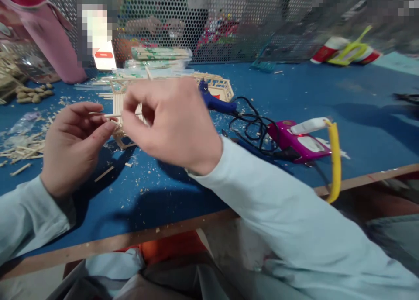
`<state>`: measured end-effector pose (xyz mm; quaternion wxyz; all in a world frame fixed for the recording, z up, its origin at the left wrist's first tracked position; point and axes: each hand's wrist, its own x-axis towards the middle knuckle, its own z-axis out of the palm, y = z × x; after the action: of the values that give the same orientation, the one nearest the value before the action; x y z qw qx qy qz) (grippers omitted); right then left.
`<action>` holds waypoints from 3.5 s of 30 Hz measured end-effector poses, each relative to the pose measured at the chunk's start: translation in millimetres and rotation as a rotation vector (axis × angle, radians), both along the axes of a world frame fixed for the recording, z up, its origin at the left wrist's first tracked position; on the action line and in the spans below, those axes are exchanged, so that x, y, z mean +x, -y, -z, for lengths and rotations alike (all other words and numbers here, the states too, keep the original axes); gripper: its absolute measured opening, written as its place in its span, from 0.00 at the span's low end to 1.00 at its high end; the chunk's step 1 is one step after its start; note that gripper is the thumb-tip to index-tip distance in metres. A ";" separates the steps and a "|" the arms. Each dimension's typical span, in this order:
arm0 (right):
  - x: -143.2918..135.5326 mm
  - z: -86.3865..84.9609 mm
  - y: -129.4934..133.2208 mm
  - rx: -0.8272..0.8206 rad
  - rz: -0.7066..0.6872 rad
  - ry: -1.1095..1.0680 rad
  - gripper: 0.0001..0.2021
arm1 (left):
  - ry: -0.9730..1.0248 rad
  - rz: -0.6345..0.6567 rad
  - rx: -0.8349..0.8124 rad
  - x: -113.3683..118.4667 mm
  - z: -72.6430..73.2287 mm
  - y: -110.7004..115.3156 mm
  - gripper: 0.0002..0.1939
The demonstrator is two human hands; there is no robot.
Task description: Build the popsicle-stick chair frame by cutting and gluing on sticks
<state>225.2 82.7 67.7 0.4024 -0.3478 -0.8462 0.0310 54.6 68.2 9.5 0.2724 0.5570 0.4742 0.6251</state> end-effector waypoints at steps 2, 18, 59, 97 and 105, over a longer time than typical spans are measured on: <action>-2.7 17.3 2.7 -0.098 -0.006 -0.024 0.09 | 0.019 0.007 -0.013 -0.8 0.4 -0.9 0.12; -13.5 41.0 -2.4 -0.179 0.064 0.000 0.15 | -0.078 -0.058 0.002 -0.7 0.7 1.6 0.10; -10.9 37.3 -3.0 -0.180 0.115 0.021 0.09 | -0.176 -0.069 0.036 -0.4 1.7 3.5 0.10; 80.8 73.6 91.1 -0.039 0.388 0.417 0.18 | -0.050 -0.019 0.038 -1.1 8.1 -1.6 0.10; 62.5 45.7 67.4 -0.042 0.419 0.153 0.13 | -0.014 -0.009 0.030 3.2 9.0 -0.1 0.11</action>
<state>287.7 15.2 22.0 0.3274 -0.5257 -0.7827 -0.0624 57.9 68.3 0.6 0.2580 0.5633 0.4693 0.6291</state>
